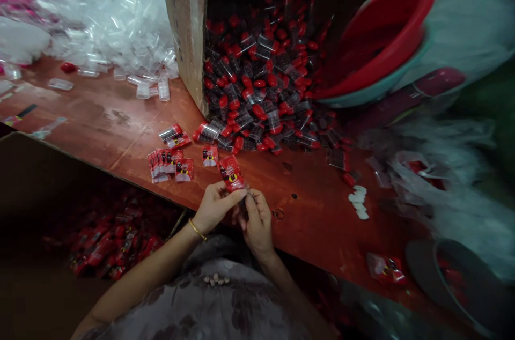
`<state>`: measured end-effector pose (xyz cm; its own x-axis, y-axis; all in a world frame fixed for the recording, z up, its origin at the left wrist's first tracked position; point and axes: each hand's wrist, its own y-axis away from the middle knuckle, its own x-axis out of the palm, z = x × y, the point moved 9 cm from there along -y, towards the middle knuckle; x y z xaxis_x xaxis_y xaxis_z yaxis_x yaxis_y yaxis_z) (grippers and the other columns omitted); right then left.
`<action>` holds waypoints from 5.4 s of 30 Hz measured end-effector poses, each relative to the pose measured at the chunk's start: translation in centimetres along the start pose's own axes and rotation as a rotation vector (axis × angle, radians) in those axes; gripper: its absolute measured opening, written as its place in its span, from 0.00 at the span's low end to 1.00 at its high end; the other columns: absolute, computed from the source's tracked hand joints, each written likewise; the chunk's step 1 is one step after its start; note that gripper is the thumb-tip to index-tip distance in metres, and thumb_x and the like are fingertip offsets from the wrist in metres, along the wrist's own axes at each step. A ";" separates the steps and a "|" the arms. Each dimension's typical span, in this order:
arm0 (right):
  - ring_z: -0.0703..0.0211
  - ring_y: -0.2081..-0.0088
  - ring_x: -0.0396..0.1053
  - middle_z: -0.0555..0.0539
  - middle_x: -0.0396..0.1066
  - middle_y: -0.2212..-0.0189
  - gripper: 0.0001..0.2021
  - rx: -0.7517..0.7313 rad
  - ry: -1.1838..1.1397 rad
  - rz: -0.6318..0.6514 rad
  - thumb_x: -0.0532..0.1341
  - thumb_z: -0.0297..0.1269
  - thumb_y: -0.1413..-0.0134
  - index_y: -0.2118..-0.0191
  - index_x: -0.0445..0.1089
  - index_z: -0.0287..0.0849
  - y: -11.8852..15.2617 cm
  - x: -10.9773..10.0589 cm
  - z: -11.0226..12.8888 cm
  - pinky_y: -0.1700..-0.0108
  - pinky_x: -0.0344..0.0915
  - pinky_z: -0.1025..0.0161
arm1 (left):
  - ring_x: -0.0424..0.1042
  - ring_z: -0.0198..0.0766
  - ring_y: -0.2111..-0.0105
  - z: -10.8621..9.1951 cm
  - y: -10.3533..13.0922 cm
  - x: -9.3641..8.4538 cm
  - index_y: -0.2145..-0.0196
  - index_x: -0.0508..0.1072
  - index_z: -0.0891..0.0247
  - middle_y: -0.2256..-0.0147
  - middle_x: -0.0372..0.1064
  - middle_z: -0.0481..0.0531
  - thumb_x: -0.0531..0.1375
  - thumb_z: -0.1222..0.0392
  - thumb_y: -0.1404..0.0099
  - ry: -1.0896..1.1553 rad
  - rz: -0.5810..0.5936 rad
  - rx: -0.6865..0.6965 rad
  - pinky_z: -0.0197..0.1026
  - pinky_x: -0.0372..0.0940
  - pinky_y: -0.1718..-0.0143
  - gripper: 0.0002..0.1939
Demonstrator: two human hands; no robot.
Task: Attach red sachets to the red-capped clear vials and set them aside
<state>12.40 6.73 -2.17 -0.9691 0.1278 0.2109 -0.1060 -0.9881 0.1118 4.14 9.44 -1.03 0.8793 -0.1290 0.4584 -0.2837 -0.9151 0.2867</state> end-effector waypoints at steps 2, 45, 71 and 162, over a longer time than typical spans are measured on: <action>0.72 0.87 0.53 0.57 0.61 0.81 0.10 -0.032 0.012 0.004 0.52 0.46 0.41 0.66 0.58 0.45 0.0 0.2 0.6 0.86 0.49 0.73 | 0.59 0.29 0.89 -0.4 0.0 -0.2 0.72 0.72 0.66 0.86 0.62 0.44 0.65 0.49 0.51 0.024 -0.022 0.040 0.33 0.57 0.87 0.16; 0.75 0.87 0.48 0.61 0.58 0.85 0.13 0.062 -0.337 -0.143 0.67 0.44 0.60 0.72 0.65 0.43 -1.4 -1.7 -0.7 0.83 0.58 0.71 | 0.66 0.29 0.81 1.2 -0.5 -0.4 0.69 0.73 0.69 0.78 0.70 0.47 0.67 0.52 0.52 0.220 -0.256 0.062 0.32 0.61 0.80 0.17; 0.67 0.81 0.64 0.57 0.68 0.79 0.10 0.174 -0.431 -0.123 0.66 0.33 0.66 0.73 0.64 0.44 -2.6 -4.4 -0.5 0.72 0.70 0.62 | 0.61 0.33 0.79 -1.5 -1.5 -2.0 0.79 0.68 0.64 0.81 0.64 0.45 0.55 0.58 0.45 -0.844 0.166 0.056 0.34 0.54 0.76 0.09; 0.66 0.79 0.62 0.54 0.66 0.81 0.11 -0.411 0.578 0.095 0.67 0.43 0.56 0.67 0.72 0.44 -1.8 -0.7 1.9 0.73 0.62 0.67 | 0.71 0.31 0.76 4.4 0.8 -2.9 0.72 0.75 0.69 0.74 0.74 0.52 0.72 0.55 0.64 0.219 -0.148 -0.342 0.34 0.67 0.69 0.21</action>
<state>13.73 8.60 -0.68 -0.9290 0.0865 -0.3597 0.0194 -0.9596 -0.2808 3.01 7.40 -5.82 0.8285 0.1118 0.5487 -0.3035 -0.7338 0.6078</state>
